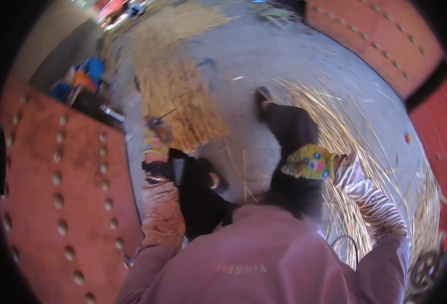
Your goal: The person is splitting and stripping long stalks of straw or reed to prepare them for further use in manufacturing.
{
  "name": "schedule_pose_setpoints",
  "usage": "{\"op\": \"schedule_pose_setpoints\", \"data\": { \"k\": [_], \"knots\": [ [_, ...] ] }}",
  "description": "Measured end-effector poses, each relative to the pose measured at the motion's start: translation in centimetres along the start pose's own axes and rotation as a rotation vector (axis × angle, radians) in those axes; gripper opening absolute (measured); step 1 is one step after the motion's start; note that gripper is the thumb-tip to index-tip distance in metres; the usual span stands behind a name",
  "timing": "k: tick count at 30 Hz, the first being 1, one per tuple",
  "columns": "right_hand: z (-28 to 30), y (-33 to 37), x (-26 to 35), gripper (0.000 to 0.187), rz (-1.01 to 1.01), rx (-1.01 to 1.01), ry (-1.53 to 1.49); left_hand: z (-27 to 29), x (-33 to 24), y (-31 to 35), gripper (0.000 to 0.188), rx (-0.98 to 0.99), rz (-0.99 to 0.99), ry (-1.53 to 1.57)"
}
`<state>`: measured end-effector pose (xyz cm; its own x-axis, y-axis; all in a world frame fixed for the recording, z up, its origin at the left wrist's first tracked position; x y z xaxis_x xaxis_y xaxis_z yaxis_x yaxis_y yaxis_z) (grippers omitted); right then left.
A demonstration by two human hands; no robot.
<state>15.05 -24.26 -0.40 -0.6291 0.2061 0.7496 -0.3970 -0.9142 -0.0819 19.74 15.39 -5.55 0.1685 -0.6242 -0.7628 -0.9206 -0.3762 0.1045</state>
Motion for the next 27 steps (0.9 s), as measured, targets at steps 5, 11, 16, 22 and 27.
{"op": "schedule_pose_setpoints", "data": {
  "k": [5,11,16,22,27],
  "knots": [
    [-4.3,-14.8,-9.9,0.056,-0.734,0.178,-1.609,-1.5,-3.8,4.9,0.04,-0.32,0.015,0.04],
    [-15.3,-25.8,-25.1,0.038,-0.749,0.069,-0.92,0.2,-0.4,6.2,0.038,-0.453,0.169,0.065],
    [-24.0,-29.3,-37.1,0.035,-0.877,-0.189,-1.06,-2.5,-0.2,6.5,0.048,-0.528,0.279,-0.064],
    [-28.9,-33.1,-41.5,0.037,-0.943,-0.281,-1.11,-2.0,0.5,5.7,0.056,-0.633,0.348,0.016],
    [-26.3,-32.6,-40.9,0.038,-0.903,-0.248,-1.097,-2.1,0.6,5.6,0.053,-0.551,0.346,0.045]
  ]
}}
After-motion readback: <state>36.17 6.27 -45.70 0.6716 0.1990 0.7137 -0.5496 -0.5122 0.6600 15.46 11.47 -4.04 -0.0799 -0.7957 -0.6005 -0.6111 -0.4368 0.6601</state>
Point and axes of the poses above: each hand's wrist, its own y-axis away from the middle knuckle, its own z-axis out of the back of the hand, x = y × z, the point moved 8 cm from there along -y, towards the middle knuckle
